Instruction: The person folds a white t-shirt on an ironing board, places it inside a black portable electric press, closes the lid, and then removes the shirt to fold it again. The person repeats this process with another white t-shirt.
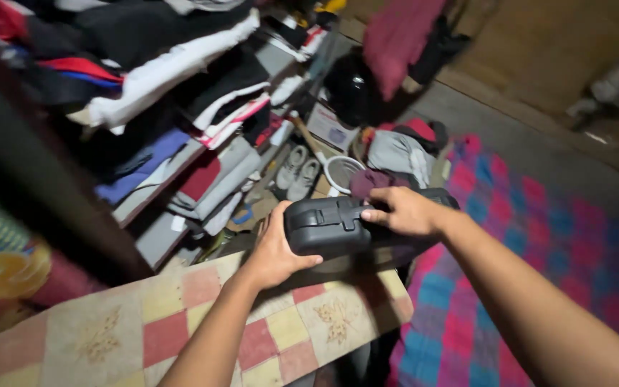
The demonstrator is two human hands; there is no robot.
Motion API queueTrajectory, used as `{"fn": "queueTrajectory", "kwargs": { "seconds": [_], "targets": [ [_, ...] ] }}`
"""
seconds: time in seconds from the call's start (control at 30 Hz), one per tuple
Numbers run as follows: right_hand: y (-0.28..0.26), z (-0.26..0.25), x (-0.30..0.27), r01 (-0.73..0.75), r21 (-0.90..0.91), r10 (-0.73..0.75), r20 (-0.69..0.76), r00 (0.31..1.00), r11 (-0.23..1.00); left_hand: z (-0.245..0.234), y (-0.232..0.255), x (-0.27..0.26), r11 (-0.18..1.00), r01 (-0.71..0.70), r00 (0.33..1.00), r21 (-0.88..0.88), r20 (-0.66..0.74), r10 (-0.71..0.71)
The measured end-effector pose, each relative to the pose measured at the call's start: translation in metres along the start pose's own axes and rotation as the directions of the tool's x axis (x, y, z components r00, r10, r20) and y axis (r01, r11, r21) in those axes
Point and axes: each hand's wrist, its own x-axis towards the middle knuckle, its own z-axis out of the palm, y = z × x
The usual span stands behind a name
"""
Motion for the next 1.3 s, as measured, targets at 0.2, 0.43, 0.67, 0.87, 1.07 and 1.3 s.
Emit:
{"fn": "queueTrajectory", "kwargs": {
  "seconds": [0.2,0.43,0.67,0.87,1.07,1.3],
  "targets": [
    [0.0,-0.021,-0.039,-0.232,0.142,0.169,0.355,0.919,0.962,0.003,0.023,0.017,0.973,-0.231,0.969,0.019,0.097,0.228],
    [0.048,-0.019,-0.14,-0.328,0.373,0.262,0.217,0.94,0.868,0.06,0.077,0.065,0.85,-0.527,0.813,0.011,0.297,0.5],
    [0.127,0.017,-0.237,-0.406,0.518,0.527,-0.106,0.843,0.753,0.207,0.107,0.076,0.833,-0.553,0.763,0.026,0.416,0.494],
    [0.243,0.127,-0.289,-0.454,0.541,0.655,-0.262,0.708,0.708,0.31,0.09,0.031,0.905,-0.42,0.799,0.066,0.5,0.335],
    [0.305,0.23,-0.29,-0.606,0.501,0.786,-0.392,0.478,0.618,0.355,0.072,-0.008,0.931,-0.334,0.772,0.15,0.61,0.179],
    [0.296,0.307,-0.272,-0.702,0.524,0.875,-0.237,0.423,0.482,0.34,0.051,-0.028,0.902,-0.215,0.756,0.374,0.649,-0.089]
  ]
}}
